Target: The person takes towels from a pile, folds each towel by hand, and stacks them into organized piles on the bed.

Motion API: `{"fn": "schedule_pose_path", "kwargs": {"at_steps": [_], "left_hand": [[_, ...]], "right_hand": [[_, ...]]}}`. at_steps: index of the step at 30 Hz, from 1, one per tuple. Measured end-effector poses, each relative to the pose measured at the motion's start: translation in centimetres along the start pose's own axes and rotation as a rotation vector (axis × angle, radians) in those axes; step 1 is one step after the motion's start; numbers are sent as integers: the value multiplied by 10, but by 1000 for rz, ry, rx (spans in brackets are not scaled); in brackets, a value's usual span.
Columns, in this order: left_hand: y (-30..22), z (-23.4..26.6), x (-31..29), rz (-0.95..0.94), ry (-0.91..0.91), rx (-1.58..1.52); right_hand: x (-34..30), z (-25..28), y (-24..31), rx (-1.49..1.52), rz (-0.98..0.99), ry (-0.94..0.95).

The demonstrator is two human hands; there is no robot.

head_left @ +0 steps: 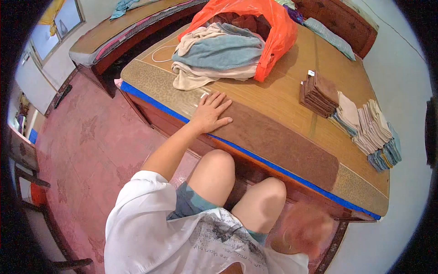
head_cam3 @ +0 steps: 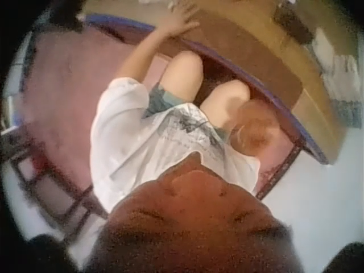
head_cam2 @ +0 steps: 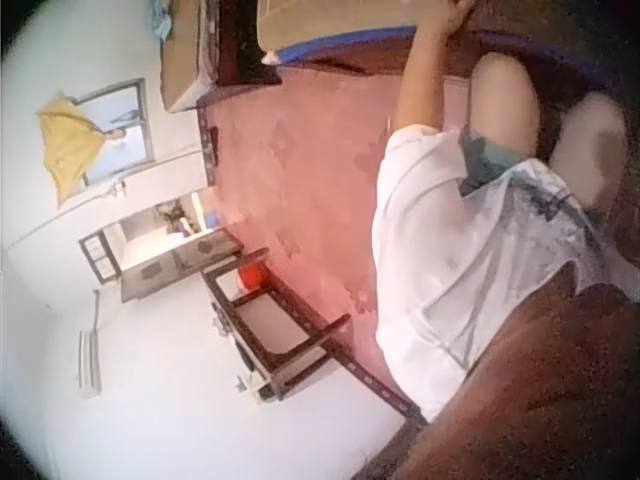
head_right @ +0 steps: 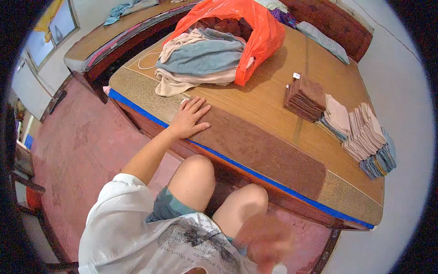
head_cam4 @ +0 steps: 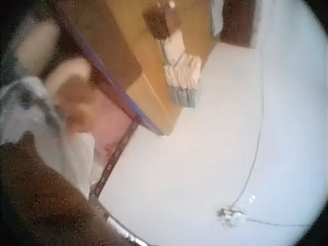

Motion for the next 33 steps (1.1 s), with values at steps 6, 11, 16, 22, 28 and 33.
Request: {"fn": "schedule_pose_path", "kwargs": {"at_steps": [6, 11, 16, 22, 28, 33], "left_hand": [[2, 3, -4, 25, -40, -32], [2, 13, -4, 25, -97, -37], [3, 12, -4, 17, -119, -41], [6, 15, -7, 25, -129, -24], [3, 7, -11, 26, -91, -35], [1, 8, -4, 1, -122, -31]], "right_hand": [[-4, -71, 46, 631, -6, 305], [0, -73, 54, 717, 139, 340], [-8, -65, 52, 779, 105, 319], [-7, -69, 58, 748, 142, 413], [12, -67, 79, -123, 227, 269], [27, -98, 79, -200, 235, 377]]}}
Point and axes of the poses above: each hand's wrist, its own x-axis towards the middle knuckle, its own z-axis out of the back of the hand, y = z × x, the point moved 10 cm from there along x, towards the middle knuckle, and after that the axes turned 12 degrees about -y, right-handed, at the moved point
